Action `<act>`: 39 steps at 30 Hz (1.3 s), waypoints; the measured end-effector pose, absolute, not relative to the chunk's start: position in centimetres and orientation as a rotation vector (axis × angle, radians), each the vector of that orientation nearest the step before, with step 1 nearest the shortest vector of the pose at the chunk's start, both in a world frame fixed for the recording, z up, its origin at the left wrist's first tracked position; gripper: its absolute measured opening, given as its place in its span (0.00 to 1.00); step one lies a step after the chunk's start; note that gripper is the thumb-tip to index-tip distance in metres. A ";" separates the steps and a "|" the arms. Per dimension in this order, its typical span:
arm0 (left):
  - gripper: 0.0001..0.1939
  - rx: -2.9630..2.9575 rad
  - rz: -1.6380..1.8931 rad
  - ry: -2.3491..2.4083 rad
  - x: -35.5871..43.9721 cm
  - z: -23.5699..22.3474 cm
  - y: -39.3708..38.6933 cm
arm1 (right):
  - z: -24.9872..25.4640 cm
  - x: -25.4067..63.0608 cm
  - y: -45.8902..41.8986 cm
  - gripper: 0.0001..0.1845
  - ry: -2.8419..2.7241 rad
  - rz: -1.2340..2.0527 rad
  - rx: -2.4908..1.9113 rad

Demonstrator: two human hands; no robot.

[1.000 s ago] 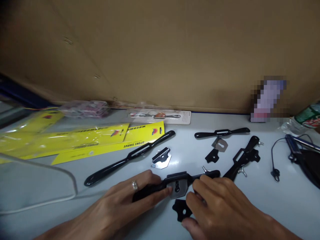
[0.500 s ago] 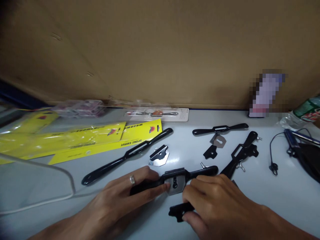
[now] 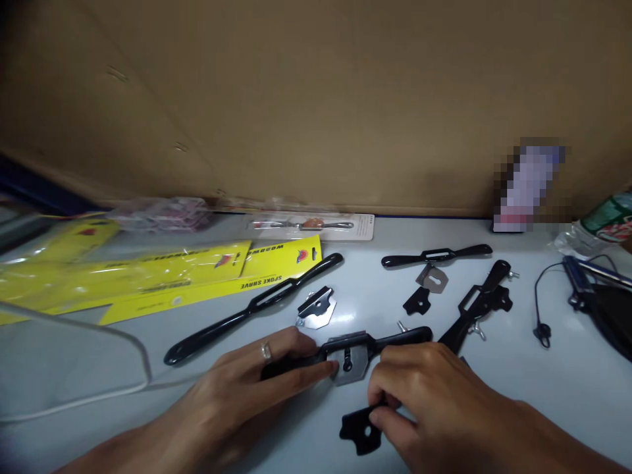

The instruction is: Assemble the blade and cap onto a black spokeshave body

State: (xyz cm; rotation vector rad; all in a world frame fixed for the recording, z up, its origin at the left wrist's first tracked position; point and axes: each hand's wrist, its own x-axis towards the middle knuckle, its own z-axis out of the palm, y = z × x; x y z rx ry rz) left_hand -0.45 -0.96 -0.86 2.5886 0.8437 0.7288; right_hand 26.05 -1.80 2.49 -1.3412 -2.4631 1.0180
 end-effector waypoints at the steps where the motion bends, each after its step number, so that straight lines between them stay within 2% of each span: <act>1: 0.30 2.589 0.721 0.851 -0.5 -0.9 -1.0 | 2.5 26.0 -1.8 0.08 -2.460 1.014 -1.343; 10: 0.33 2.557 0.689 0.868 -0.7 -1.3 -0.9 | 2.2 26.0 -2.2 0.09 -2.420 0.995 -1.326; 13: 0.28 2.553 0.677 0.888 -0.4 -1.0 -0.9 | 2.6 26.1 -2.0 0.11 -2.373 1.077 -1.322; 16: 0.18 2.529 0.674 0.949 -0.1 -0.8 -1.0 | 3.4 26.3 -1.0 0.09 -2.279 1.171 -1.261; 19: 0.13 2.517 0.696 0.937 -0.1 -0.9 -1.1 | 3.9 26.0 0.4 0.07 -2.197 1.073 -1.228; 25: 0.22 2.608 0.694 0.892 -0.2 -0.8 -0.8 | 3.9 23.8 2.1 0.11 -2.337 0.973 -1.253; 29: 0.24 2.655 0.712 0.847 0.0 -0.4 -0.6 | 3.7 23.3 2.0 0.11 -2.378 0.941 -1.234; 35: 0.33 2.693 0.765 0.810 -0.2 -0.8 -0.8 | 3.2 24.0 1.6 0.10 -2.365 0.916 -1.183; 39: 0.31 2.695 0.778 0.812 -0.2 -0.9 -0.8 | 2.7 24.1 1.3 0.10 -2.394 0.871 -1.168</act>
